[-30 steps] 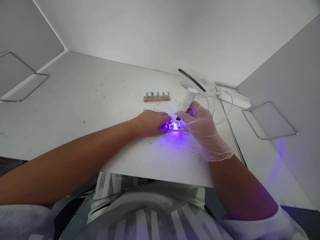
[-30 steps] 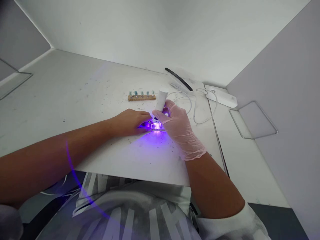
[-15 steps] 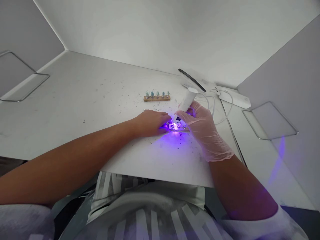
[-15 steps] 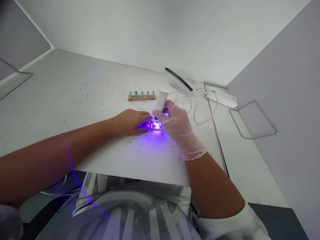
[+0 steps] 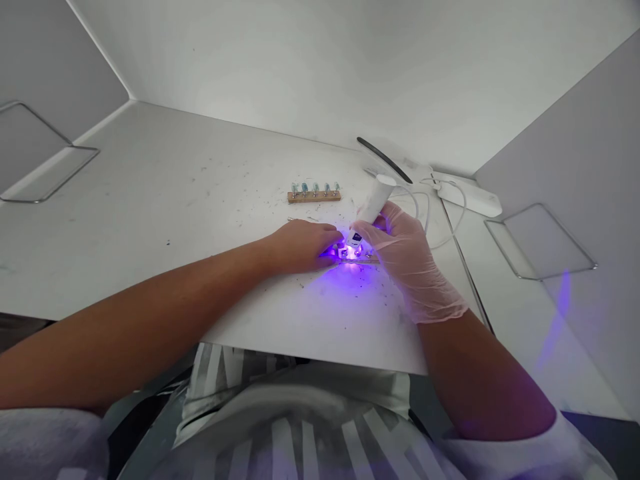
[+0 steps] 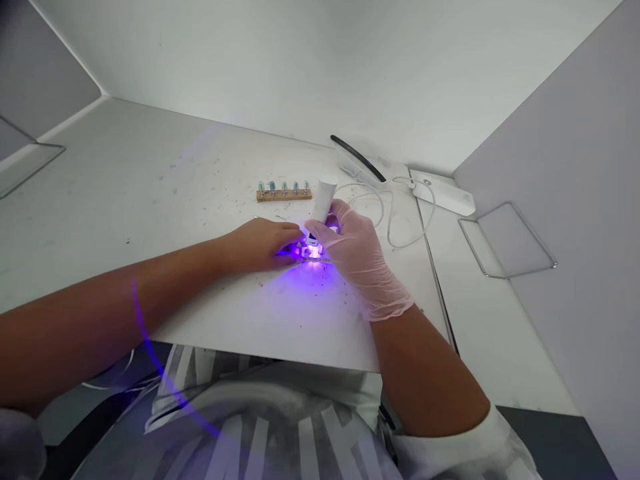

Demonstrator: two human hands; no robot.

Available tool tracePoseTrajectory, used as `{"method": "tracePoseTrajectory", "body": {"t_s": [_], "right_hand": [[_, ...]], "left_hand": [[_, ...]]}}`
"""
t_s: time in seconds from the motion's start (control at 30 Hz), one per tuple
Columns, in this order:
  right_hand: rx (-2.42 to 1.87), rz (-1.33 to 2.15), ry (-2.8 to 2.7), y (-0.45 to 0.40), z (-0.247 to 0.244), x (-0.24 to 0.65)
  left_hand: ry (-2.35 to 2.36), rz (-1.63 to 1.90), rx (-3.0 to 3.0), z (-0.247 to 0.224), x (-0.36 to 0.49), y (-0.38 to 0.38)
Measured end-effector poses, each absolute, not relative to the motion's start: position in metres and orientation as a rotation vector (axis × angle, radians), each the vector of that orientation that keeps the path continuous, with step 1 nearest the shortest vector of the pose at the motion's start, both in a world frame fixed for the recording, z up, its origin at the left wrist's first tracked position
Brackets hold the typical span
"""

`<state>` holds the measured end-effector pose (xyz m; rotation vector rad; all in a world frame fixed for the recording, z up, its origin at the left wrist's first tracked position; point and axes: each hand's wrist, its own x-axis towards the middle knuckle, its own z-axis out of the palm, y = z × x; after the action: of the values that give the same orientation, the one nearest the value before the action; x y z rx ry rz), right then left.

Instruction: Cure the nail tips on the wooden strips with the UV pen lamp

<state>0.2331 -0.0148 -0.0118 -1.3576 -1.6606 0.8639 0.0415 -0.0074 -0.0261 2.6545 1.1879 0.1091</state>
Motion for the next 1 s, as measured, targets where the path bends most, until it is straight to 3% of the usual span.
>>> {"method": "tracePoseTrajectory", "body": {"t_s": [1.0], "right_hand": [[-1.335, 0.879, -1.660, -0.0147, -0.0139, 0.2340]], "left_hand": [[1.187, 0.090, 2.653, -0.0247, 0.0418, -0.0079]]}}
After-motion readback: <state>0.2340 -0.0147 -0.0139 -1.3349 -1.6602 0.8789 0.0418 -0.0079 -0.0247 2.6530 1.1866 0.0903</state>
